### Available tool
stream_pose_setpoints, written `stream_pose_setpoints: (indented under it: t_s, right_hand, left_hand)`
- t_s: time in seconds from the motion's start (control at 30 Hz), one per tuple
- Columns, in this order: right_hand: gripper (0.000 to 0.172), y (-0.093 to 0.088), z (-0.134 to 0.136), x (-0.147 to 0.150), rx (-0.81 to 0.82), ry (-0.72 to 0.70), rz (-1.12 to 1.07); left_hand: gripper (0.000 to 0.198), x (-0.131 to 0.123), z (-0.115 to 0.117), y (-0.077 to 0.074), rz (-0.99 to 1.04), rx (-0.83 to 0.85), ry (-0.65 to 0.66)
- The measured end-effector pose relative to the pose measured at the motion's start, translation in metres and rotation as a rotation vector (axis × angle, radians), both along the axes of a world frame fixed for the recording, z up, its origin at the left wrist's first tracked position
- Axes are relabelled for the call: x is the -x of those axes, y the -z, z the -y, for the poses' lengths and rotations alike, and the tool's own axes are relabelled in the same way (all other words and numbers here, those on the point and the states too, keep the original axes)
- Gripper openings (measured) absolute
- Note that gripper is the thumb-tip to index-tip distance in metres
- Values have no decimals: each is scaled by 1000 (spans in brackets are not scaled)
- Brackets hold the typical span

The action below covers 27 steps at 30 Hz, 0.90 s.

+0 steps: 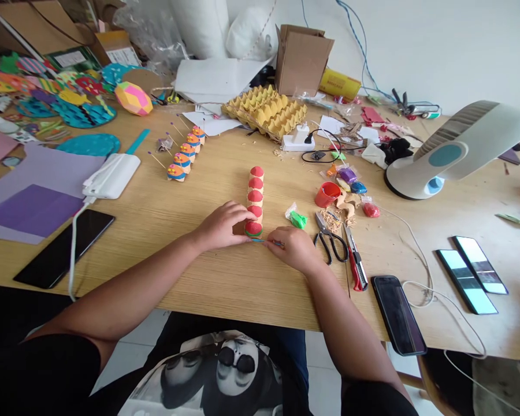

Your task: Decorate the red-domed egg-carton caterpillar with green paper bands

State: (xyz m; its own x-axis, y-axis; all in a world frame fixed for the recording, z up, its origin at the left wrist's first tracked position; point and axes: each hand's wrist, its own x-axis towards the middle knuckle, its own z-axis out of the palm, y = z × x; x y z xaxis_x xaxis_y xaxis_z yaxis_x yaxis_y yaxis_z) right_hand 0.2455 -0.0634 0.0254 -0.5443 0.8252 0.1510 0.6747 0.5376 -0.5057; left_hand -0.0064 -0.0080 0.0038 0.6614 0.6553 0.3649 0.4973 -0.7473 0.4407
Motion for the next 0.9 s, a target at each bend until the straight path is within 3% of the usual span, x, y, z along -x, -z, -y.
stream_pose_setpoints:
  t_s: [0.2,0.37,0.5,0.6,0.7,0.9]
  right_hand:
    - [22,0,1,2,-4,3,10]
    - [25,6,1,-2,82,115,-163]
    - [36,9,2,5,358,242,-476]
    - [41,6,3,14,623,274,-829]
    - [41,1,4,22,858,244,-1082]
    - [38,-2,5,26,946,203,-1145]
  left_hand:
    - [36,2,0,-5,-25,-4,16]
    - [39,4,0,-7,-19,-14,24]
    - [40,3,4,-14,65,-50,14]
    - [21,-2,12,-19,165,-103,-2]
    - [16,-8,23,-23,185,-127,-31]
    - [16,-18,36,-21,119,-186,-56]
